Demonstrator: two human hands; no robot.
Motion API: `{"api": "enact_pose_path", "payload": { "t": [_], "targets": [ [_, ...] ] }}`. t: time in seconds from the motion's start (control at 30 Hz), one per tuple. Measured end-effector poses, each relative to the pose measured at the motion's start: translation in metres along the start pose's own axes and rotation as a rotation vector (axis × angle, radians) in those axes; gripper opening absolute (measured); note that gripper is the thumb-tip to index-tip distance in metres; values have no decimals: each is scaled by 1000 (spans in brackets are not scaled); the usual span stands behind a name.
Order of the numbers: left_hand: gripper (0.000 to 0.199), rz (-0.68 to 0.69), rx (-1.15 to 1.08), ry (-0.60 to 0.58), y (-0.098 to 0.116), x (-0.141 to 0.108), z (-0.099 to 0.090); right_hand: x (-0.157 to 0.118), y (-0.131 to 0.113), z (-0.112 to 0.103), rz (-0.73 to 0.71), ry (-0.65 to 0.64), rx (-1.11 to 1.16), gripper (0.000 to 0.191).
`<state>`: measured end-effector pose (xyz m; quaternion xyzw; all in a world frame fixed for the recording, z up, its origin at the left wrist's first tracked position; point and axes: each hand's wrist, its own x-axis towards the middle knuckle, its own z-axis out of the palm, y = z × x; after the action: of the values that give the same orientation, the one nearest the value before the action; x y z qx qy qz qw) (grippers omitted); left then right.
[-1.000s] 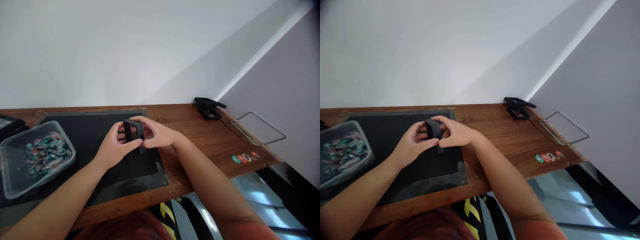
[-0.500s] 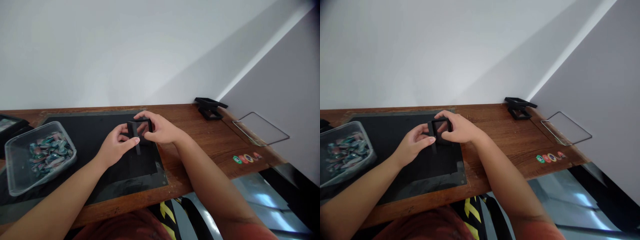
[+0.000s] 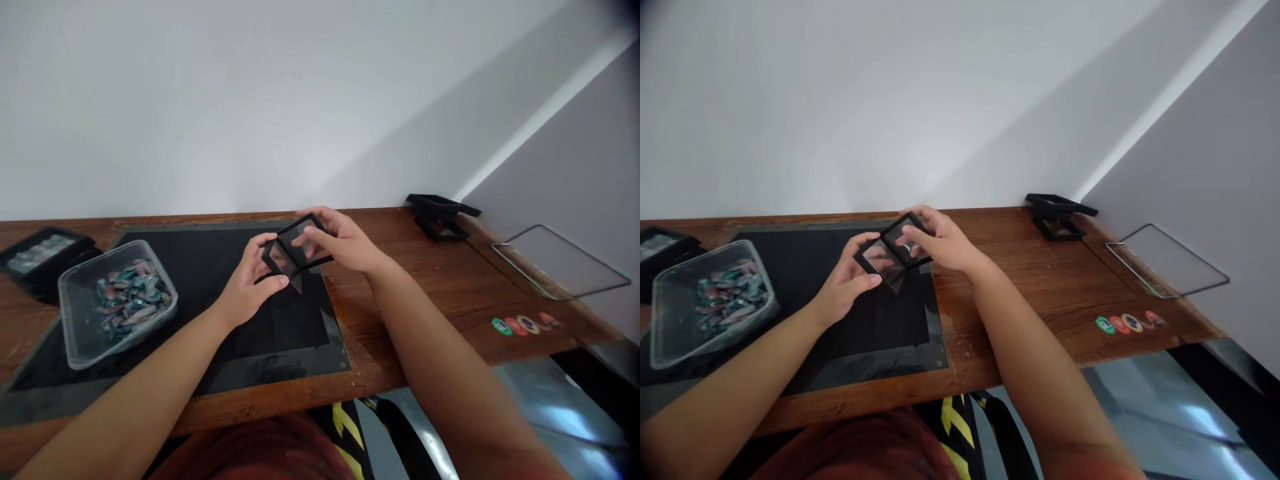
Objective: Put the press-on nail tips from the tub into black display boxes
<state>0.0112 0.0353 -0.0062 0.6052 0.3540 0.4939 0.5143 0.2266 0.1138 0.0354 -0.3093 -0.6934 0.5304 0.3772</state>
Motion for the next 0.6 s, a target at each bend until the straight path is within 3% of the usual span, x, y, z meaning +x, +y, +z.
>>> {"api": "enact_pose_path", "payload": {
  "t": [0.23,0.43,0.6],
  "targets": [
    [51,7,319,-135,-1,-7,4,5,9,-14,86,177,73,47],
    [38,-33,587,-68,-8,-7,7,5,12,-13,132,135,46,50],
    [33,-31,754,-88,-14,-6,5,7,16,-13,148,145,15,51]
  ]
}}
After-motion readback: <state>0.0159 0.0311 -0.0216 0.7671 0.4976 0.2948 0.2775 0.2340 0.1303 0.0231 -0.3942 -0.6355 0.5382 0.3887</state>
